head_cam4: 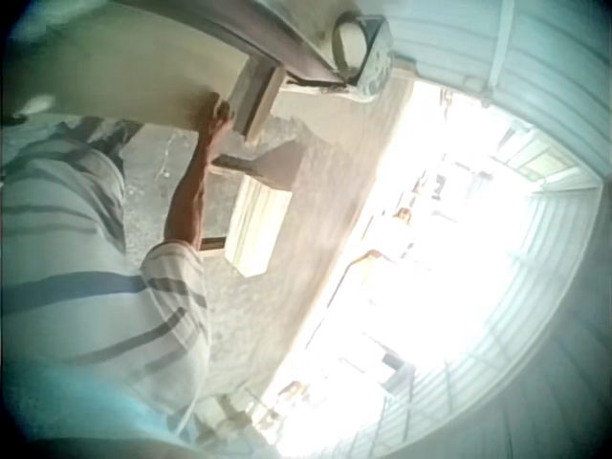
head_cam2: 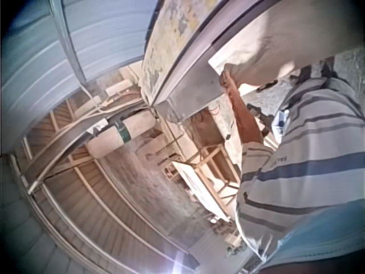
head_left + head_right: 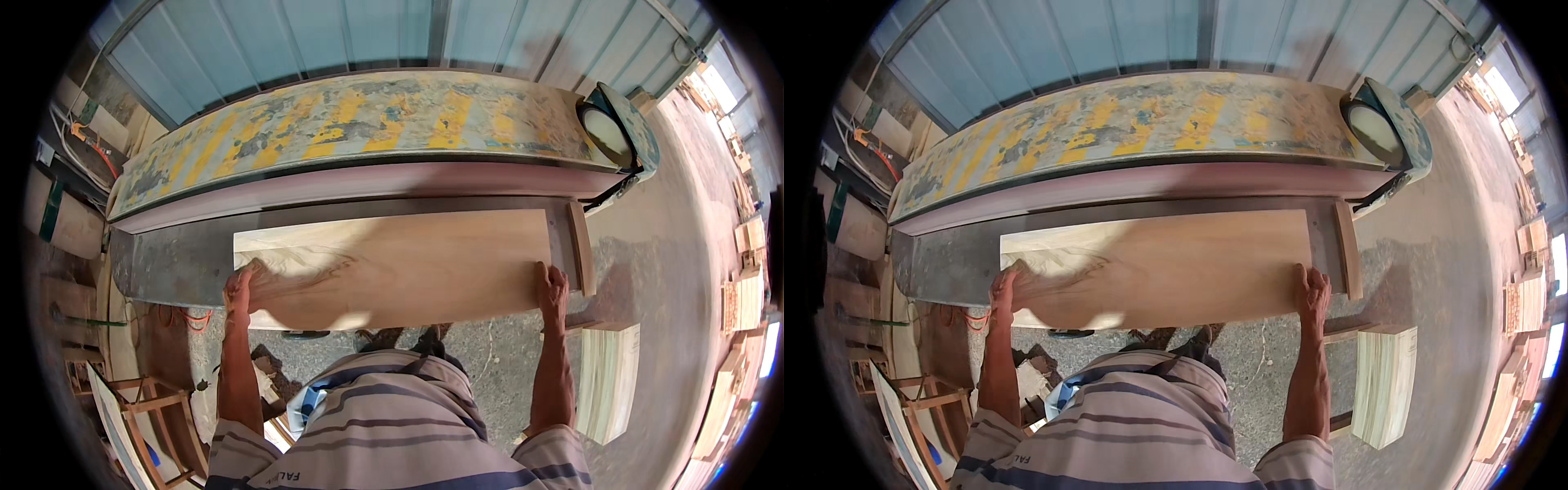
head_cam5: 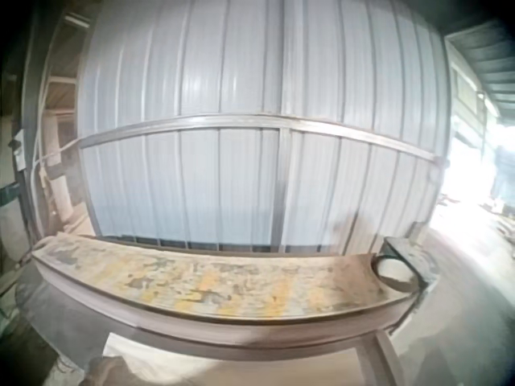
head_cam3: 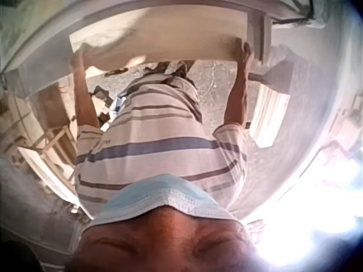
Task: The person repeatedly sands a rectangular wooden panel with carved details on a belt sander. They flip the panel to sand both sides and edges, then place it on a small wooden stand. The person repeats this process with additional panels, stacking them on the stand as they finish.
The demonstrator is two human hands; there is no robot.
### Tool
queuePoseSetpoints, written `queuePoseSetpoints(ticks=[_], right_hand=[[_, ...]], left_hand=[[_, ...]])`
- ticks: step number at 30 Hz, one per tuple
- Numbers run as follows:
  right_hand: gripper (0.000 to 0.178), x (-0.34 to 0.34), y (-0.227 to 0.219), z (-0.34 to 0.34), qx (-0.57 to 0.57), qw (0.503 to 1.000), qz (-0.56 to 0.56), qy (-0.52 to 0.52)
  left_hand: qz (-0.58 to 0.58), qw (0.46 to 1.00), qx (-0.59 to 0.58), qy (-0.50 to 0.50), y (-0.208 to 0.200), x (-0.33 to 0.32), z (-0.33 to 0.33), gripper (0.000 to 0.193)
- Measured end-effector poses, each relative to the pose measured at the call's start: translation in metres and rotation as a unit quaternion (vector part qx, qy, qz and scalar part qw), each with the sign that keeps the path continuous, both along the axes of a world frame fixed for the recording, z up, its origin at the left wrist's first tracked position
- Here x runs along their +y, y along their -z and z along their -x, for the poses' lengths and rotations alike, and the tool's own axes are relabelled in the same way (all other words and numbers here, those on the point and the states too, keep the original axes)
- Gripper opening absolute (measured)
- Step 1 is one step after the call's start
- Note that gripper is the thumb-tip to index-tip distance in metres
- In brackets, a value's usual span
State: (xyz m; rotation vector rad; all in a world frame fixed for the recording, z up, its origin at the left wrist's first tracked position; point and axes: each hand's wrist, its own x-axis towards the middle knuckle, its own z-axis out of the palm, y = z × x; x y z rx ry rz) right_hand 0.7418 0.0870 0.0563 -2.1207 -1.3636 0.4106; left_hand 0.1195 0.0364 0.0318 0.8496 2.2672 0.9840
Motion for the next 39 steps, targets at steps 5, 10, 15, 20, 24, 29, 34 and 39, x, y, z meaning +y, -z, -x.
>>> queuePoseSetpoints(ticks=[5, 10, 15, 20, 24, 29, 34, 39], right_hand=[[0.03, 0.015, 0.008, 0.009, -0.067, 0.997, -0.047, -0.011], [0.031, -0.001, 0.016, -0.002, 0.058, 0.991, -0.102, 0.066], [0.035, 0.0, 0.037, 0.005, 0.129, 0.969, -0.18, 0.112], [0.039, 0.017, 0.029, 0.02, 0.209, 0.946, -0.209, 0.133], [0.037, 0.035, 0.033, 0.016, 0.239, 0.933, -0.227, 0.142], [0.034, 0.052, 0.022, 0.034, 0.272, 0.916, -0.243, 0.168], [0.027, 0.05, 0.04, 0.033, 0.361, 0.878, -0.287, 0.129], [0.022, 0.046, 0.055, 0.085, 0.385, 0.863, -0.297, 0.141]], left_hand=[[0.128, 0.957, 0.258, 0.037, 0.018, 0.019, -0.004, 0.063], [0.085, 0.963, 0.246, 0.065, 0.025, -0.028, 0.034, 0.065], [0.167, 0.981, -0.102, -0.02, -0.017, -0.06, -0.017, 0.063], [0.085, 0.983, -0.143, -0.072, -0.006, -0.046, -0.029, 0.061], [0.091, 0.98, -0.173, -0.043, -0.008, -0.027, -0.026, 0.068], [0.087, 0.98, -0.162, -0.073, -0.008, -0.002, -0.03, 0.069], [0.049, 0.976, -0.193, -0.081, 0.006, -0.004, -0.018, 0.059], [0.081, 0.976, -0.153, -0.132, 0.015, -0.008, 0.039, 0.054]])
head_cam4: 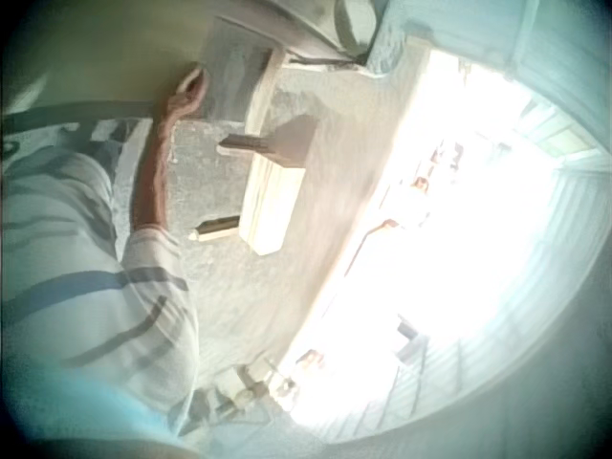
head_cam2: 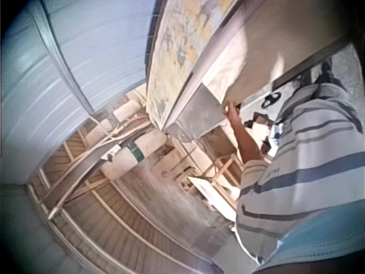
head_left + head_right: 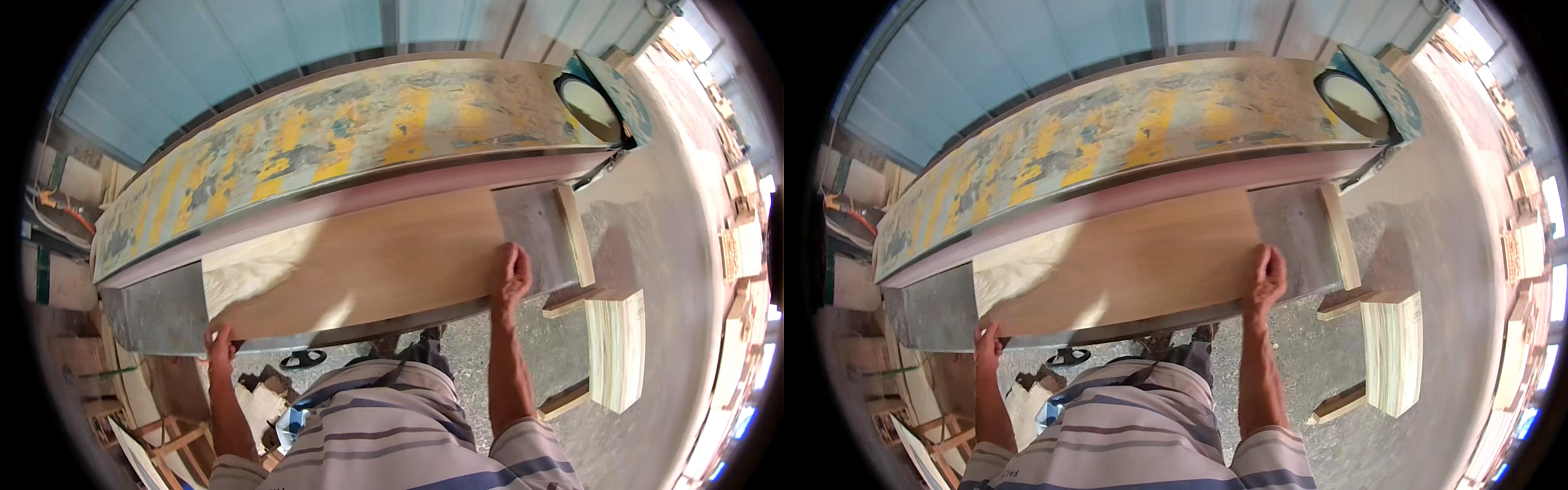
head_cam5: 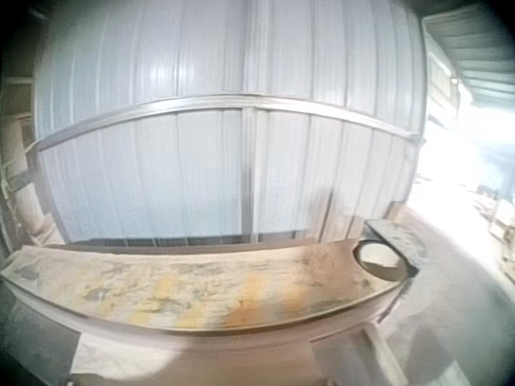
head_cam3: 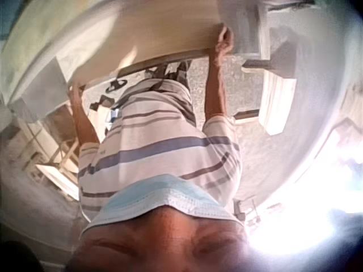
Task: The person repeatedly sands a rectangular wooden panel with carved details on a belt sander. They flip the panel to sand both sides and edges, then place it on a small wooden stand. The person repeats this process with additional panels, stacking them on the stand as they finish.
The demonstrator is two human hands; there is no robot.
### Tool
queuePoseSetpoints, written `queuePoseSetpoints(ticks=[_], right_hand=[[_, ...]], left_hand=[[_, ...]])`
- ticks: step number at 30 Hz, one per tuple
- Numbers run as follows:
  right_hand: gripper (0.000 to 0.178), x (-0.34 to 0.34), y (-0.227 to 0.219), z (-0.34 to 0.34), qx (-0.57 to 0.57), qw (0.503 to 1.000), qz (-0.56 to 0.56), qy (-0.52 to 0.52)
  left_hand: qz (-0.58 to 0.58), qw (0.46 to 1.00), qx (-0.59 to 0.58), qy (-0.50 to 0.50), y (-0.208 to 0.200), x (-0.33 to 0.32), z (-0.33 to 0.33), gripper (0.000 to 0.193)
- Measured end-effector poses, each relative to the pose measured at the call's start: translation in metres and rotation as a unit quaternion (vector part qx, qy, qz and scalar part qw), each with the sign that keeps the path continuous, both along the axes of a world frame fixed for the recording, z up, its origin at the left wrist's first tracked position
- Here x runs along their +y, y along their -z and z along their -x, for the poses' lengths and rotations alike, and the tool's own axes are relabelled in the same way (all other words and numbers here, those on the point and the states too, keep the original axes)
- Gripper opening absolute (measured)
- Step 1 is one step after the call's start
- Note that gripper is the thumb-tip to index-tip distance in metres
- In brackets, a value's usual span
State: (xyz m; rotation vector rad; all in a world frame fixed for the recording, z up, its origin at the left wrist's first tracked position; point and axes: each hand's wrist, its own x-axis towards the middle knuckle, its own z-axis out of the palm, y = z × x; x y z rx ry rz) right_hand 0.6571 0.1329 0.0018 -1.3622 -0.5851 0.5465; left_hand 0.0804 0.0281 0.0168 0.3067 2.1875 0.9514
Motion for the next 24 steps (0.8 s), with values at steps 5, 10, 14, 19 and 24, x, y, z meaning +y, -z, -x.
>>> queuePoseSetpoints(ticks=[5, 10, 14, 19, 24], right_hand=[[0.022, -0.005, -0.011, 0.032, -0.102, 0.986, 0.129, 0.02], [0.022, 0.001, -0.006, -0.002, 0.007, 1.0, -0.007, 0.002], [0.03, 0.009, -0.009, -0.053, -0.054, 0.997, 0.041, 0.046], [0.038, 0.013, -0.035, -0.064, -0.036, 0.992, 0.115, 0.049], [0.043, 0.009, -0.038, -0.027, -0.071, 0.99, 0.117, 0.039]], left_hand=[[-0.003, 1.0, -0.014, 0.011, 0.008, -0.007, 0.044, 0.064], [-0.008, 1.0, 0.008, 0.003, 0.008, -0.005, 0.004, 0.058], [-0.019, 0.999, -0.025, -0.015, -0.009, 0.007, -0.063, 0.065], [0.009, 1.0, 0.002, 0.0, -0.017, 0.017, -0.091, 0.066], [-0.041, 0.999, 0.002, -0.01, -0.018, 0.011, -0.065, 0.066]])
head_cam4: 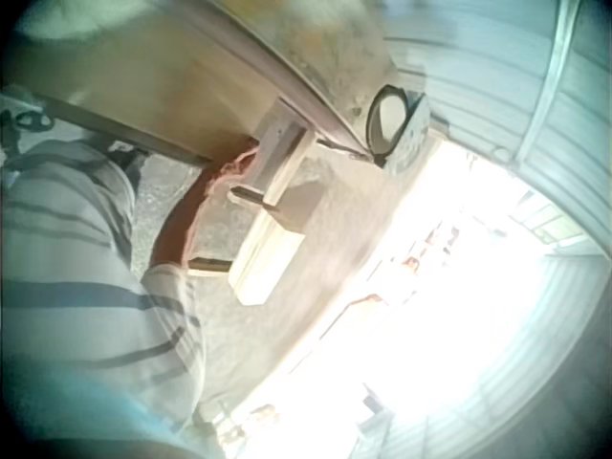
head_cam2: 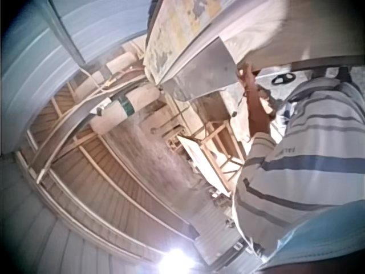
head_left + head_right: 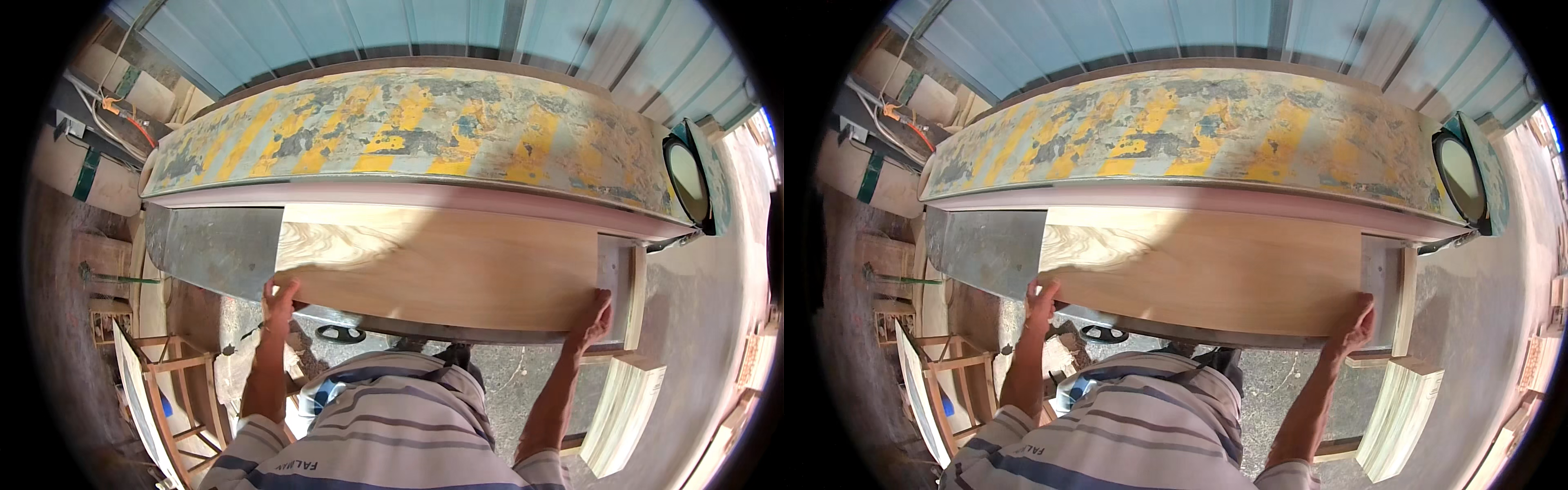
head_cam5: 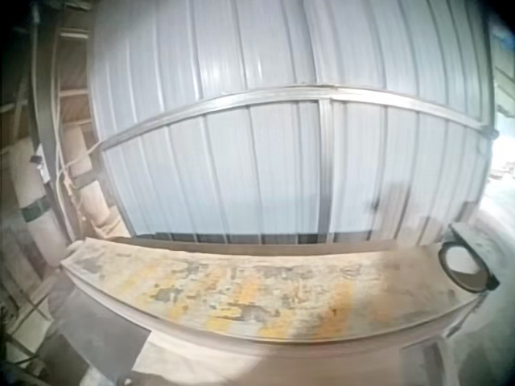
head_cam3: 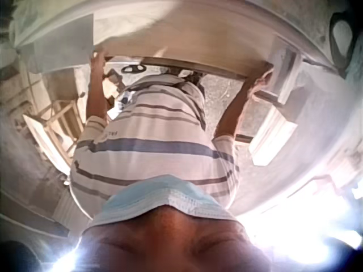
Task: The person repeatedly sands a rectangular wooden panel with carved details on a belt sander. They flip the panel to sand both sides and edges, then place it on a small wooden stand. The person repeats this process with additional panels, stacking them on the stand as they finish.
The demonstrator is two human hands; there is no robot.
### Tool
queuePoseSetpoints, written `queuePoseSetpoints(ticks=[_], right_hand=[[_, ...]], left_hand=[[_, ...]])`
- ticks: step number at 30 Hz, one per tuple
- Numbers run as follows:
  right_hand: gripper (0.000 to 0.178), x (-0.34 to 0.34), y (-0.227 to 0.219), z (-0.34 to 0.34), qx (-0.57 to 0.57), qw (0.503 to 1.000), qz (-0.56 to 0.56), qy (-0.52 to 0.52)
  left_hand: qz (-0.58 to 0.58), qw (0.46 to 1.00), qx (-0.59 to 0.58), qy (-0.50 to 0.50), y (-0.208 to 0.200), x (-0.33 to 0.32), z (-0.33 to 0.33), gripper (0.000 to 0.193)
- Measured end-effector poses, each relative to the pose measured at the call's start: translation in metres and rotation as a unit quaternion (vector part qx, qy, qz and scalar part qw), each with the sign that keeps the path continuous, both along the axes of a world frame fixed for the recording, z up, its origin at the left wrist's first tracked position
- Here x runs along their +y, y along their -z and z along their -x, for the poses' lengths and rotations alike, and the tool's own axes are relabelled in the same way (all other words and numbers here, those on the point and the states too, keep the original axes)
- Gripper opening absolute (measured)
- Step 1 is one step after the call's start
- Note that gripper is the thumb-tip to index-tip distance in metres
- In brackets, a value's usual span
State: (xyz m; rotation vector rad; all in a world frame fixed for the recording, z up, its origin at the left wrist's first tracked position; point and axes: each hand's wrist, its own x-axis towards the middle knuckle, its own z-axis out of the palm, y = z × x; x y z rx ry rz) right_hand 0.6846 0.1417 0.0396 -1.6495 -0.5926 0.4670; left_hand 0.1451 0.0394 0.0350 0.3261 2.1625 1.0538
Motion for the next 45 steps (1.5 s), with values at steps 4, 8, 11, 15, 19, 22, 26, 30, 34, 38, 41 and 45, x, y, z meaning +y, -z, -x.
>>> queuePoseSetpoints(ticks=[4, 8, 11, 15, 19, 22, 26, 30, 34, 38, 41, 45], right_hand=[[0.042, -0.001, 0.007, 0.012, 0.004, 1.0, 0.01, -0.027], [0.038, 0.004, 0.023, -0.031, 0.025, 1.0, -0.015, 0.011], [0.035, 0.01, 0.01, -0.034, 0.012, 0.999, -0.022, 0.039], [0.028, -0.002, 0.008, -0.021, 0.059, 0.991, -0.095, -0.074], [0.028, 0.002, 0.007, 0.02, 0.022, 0.999, -0.025, 0.0], [0.032, 0.006, 0.011, -0.002, 0.007, 1.0, -0.023, -0.001], [0.033, 0.008, -0.006, -0.017, -0.021, 0.999, 0.018, 0.035], [0.033, 0.004, 0.015, -0.01, 0.005, 1.0, 0.01, 0.011], [0.03, -0.003, 0.045, -0.009, 0.032, 0.996, -0.055, -0.055], [0.031, 0.001, 0.019, -0.026, 0.004, 0.998, -0.056, -0.036], [0.045, 0.007, 0.007, -0.035, 0.04, 0.998, -0.018, 0.039], [0.044, 0.007, 0.011, -0.038, 0.025, 0.999, -0.012, 0.029]], left_hand=[[0.055, 0.998, 0.003, 0.014, -0.009, -0.004, 0.022, 0.062], [-0.015, 1.0, -0.009, 0.011, 0.006, -0.004, -0.008, 0.077], [-0.032, 0.996, 0.088, 0.011, 0.048, -0.016, -0.002, 0.069], [-0.137, 0.986, -0.094, -0.008, 0.025, -0.008, -0.004, 0.078], [0.02, 0.999, -0.037, 0.026, 0.015, -0.016, 0.048, 0.062], [0.015, 0.999, 0.021, 0.024, 0.019, -0.013, 0.027, 0.062], [0.036, 0.998, 0.032, 0.029, 0.013, 0.001, -0.004, 0.064], [0.038, 0.999, 0.023, 0.016, 0.012, -0.003, 0.013, 0.062], [0.05, 0.998, 0.007, 0.042, 0.005, -0.008, 0.031, 0.059], [-0.088, 0.994, -0.063, -0.012, 0.021, -0.002, -0.003, 0.068], [-0.039, 0.999, 0.028, 0.008, 0.015, 0.0, -0.011, 0.07], [-0.009, 0.999, 0.042, -0.001, 0.015, -0.003, -0.018, 0.069]])
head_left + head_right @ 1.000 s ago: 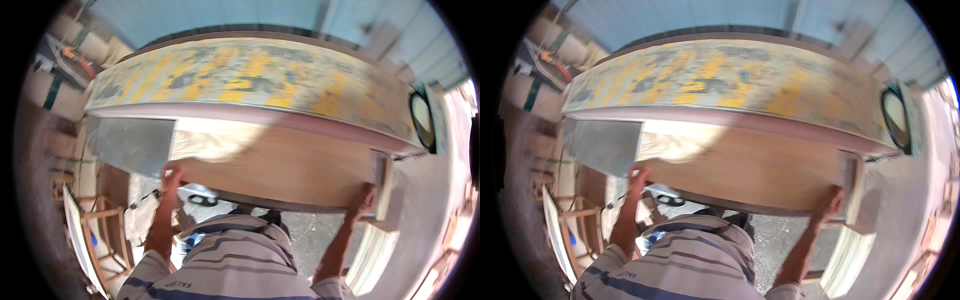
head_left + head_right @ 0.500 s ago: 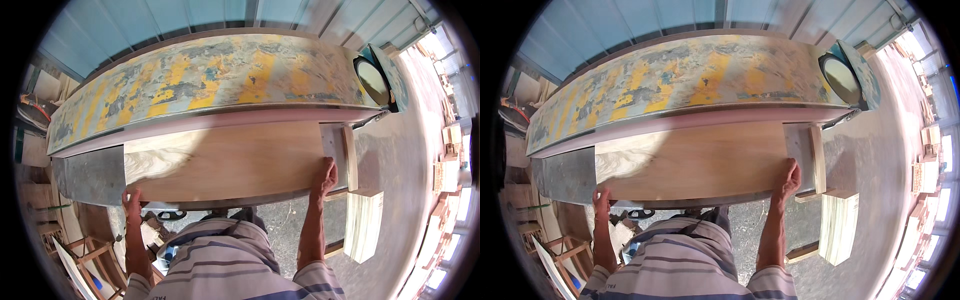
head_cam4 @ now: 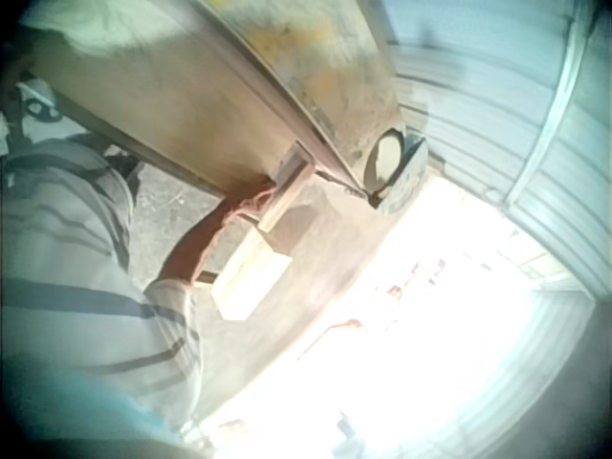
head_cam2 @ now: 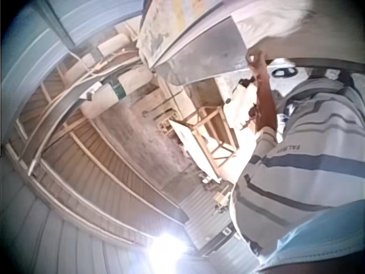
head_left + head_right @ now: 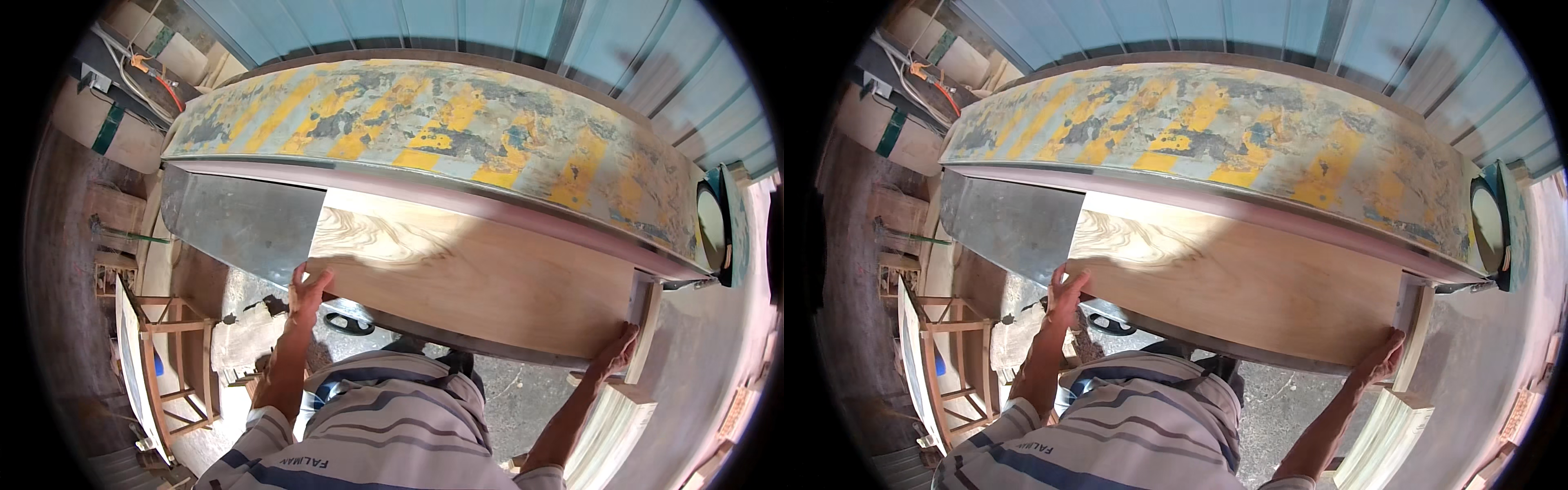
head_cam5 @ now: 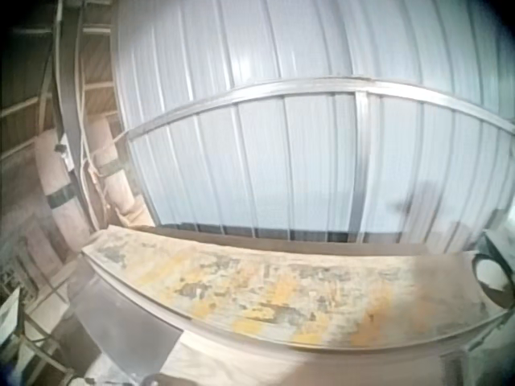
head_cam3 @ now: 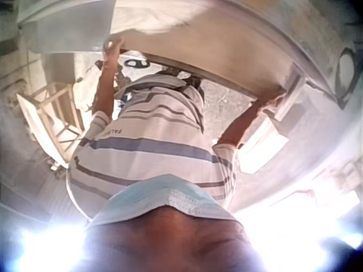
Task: The person repeatedly sands a rectangular wooden panel with carved details on a belt sander. They flip the panel to sand both sides and edges, then place it on a small wooden stand. The person repeats this process with additional panels, stacking them on the stand as they finish.
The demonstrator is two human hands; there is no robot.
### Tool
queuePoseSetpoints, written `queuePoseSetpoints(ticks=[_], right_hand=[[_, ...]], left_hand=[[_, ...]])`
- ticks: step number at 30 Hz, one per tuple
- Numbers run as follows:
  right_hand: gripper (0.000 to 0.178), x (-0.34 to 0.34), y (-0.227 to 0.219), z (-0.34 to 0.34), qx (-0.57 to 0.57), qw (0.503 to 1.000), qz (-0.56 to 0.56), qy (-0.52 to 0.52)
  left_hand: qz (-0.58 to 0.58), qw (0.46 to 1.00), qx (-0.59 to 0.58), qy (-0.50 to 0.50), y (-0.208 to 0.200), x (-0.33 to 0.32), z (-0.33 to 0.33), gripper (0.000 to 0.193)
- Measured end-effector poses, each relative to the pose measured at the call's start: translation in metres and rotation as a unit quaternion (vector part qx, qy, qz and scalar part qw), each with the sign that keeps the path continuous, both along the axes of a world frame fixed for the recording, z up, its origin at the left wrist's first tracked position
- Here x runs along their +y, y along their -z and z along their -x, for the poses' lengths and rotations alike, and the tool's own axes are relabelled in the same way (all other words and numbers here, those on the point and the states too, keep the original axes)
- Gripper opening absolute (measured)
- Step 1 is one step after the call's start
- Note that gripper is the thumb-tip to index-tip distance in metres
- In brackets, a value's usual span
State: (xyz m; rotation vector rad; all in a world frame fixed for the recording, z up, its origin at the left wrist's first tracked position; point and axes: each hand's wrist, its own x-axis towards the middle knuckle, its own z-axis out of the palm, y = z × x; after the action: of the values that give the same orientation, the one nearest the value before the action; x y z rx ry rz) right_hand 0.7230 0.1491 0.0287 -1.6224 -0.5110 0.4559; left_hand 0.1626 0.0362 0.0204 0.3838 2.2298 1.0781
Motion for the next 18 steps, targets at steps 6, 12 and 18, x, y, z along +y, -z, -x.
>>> queuePoseSetpoints(ticks=[6, 12, 18], right_hand=[[0.025, -0.006, 0.005, 0.024, 0.024, 0.991, -0.089, -0.096], [0.035, 0.003, 0.017, 0.011, -0.03, 0.998, -0.01, -0.056], [0.041, 0.003, 0.0, 0.026, -0.024, 1.0, 0.011, -0.007]], left_hand=[[-0.161, 0.971, -0.176, -0.019, 0.015, -0.006, 0.025, 0.06], [-0.124, 0.984, -0.108, -0.062, 0.012, 0.003, 0.015, 0.07], [-0.017, 0.995, -0.097, -0.029, -0.019, 0.012, 0.011, 0.072]])
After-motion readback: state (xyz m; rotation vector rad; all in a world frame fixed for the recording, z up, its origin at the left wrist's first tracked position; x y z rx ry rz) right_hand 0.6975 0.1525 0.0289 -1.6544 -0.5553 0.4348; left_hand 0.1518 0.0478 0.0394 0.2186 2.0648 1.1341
